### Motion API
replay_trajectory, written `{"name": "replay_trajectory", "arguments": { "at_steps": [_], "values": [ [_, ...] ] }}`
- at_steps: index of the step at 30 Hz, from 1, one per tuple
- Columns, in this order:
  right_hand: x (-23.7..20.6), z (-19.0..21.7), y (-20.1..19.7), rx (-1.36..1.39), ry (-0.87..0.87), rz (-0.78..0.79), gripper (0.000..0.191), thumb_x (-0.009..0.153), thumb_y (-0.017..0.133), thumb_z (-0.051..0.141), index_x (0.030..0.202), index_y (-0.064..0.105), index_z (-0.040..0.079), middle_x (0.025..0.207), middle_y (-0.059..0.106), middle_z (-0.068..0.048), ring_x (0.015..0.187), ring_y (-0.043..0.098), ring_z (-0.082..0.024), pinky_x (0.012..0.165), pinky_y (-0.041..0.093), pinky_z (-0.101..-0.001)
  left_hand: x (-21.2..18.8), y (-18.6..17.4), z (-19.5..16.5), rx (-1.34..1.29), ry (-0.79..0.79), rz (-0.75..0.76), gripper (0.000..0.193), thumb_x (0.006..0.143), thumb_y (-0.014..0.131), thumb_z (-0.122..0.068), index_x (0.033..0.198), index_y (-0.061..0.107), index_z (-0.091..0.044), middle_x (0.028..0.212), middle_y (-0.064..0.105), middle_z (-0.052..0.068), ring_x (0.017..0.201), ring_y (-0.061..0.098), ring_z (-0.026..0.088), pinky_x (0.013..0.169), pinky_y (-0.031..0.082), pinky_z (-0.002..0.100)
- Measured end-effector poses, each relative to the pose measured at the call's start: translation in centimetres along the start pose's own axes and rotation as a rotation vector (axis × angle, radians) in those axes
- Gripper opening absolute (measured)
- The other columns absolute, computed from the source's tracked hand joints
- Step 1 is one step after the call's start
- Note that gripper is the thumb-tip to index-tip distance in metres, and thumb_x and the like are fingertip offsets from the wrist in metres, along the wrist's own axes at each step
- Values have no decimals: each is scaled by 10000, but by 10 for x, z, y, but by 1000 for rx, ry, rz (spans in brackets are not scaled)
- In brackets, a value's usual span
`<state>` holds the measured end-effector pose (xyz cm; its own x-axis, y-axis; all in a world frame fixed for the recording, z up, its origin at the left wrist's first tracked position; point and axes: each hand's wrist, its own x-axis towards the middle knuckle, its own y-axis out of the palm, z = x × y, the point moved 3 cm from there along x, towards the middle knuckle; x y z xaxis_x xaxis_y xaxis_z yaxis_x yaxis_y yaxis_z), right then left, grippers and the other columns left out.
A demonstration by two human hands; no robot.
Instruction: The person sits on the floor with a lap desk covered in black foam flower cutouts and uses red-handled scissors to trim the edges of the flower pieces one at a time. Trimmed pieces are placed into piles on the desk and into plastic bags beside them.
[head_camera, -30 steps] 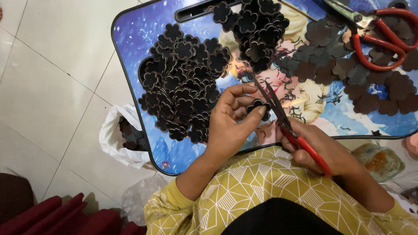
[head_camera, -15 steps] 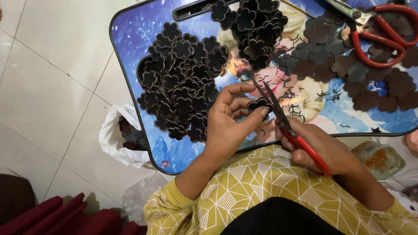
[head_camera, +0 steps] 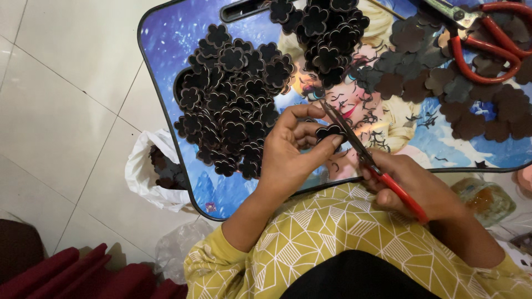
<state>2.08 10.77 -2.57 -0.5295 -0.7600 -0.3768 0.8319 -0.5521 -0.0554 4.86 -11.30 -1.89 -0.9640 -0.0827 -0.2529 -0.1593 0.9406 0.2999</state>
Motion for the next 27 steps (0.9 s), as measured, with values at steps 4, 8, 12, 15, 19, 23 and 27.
{"name": "replay_trajectory", "arguments": {
  "at_steps": [4, 8, 12, 15, 19, 23, 27],
  "values": [
    [-8, -12, -5, -80, 37, -56, 819, 735, 555, 859, 936, 592, 65, 698, 525, 6, 654, 443, -109, 532, 400, -270, 1, -3, 3, -15, -44, -12, 465, 905, 771, 9, 1305, 536, -16, 1015, 718, 74, 870, 673, 84, 772, 554, 223],
    [-11, -17, -1, 293, 30, -126, 835, 800, 637, 792, 1050, 565, -1, 708, 472, -13, 596, 446, -107, 511, 385, -260, 3, -4, 3, -142, 31, -46, 496, 924, 734, 25, 1367, 516, -20, 1075, 702, 72, 930, 669, 78, 828, 545, 213],
    [-8, -7, -1, 219, -43, -166, 840, 826, 586, 807, 1099, 566, 13, 734, 497, 8, 618, 460, -77, 525, 414, -229, 6, -5, 6, -158, 74, -62, 316, 1021, 707, 47, 1324, 619, 55, 1105, 708, 98, 1005, 673, 94, 881, 550, 226],
    [-4, -2, 5, 241, -8, -144, 858, 813, 593, 801, 1110, 564, -4, 718, 484, -3, 602, 451, -94, 519, 384, -243, 7, -6, 10, -163, 63, -99, 228, 992, 697, 36, 1211, 633, 40, 1165, 703, 67, 978, 674, 70, 880, 560, 208],
    [1, 4, 11, 149, -47, -131, 876, 840, 537, 828, 1142, 566, 6, 731, 510, 13, 648, 466, -88, 590, 398, -236, 6, -5, 12, -254, 76, -131, 239, 966, 728, 50, 1137, 568, 3, 1065, 633, 41, 876, 631, 55, 747, 506, 189],
    [5, 7, 13, 104, -22, -88, 896, 816, 509, 849, 1128, 592, 13, 718, 505, 11, 630, 459, -94, 573, 392, -242, 5, -3, 9, -293, 68, -126, 296, 927, 729, 52, 1122, 520, -25, 1055, 622, 46, 887, 632, 50, 764, 525, 188],
    [9, 12, 17, 116, -59, -49, 990, 792, 511, 882, 1234, 578, -2, 809, 506, 4, 656, 445, -96, 581, 394, -249, 5, -1, 7, -277, 54, -120, 328, 913, 724, 44, 1150, 509, -30, 1063, 607, 39, 858, 637, 54, 728, 515, 177]
  ]
}}
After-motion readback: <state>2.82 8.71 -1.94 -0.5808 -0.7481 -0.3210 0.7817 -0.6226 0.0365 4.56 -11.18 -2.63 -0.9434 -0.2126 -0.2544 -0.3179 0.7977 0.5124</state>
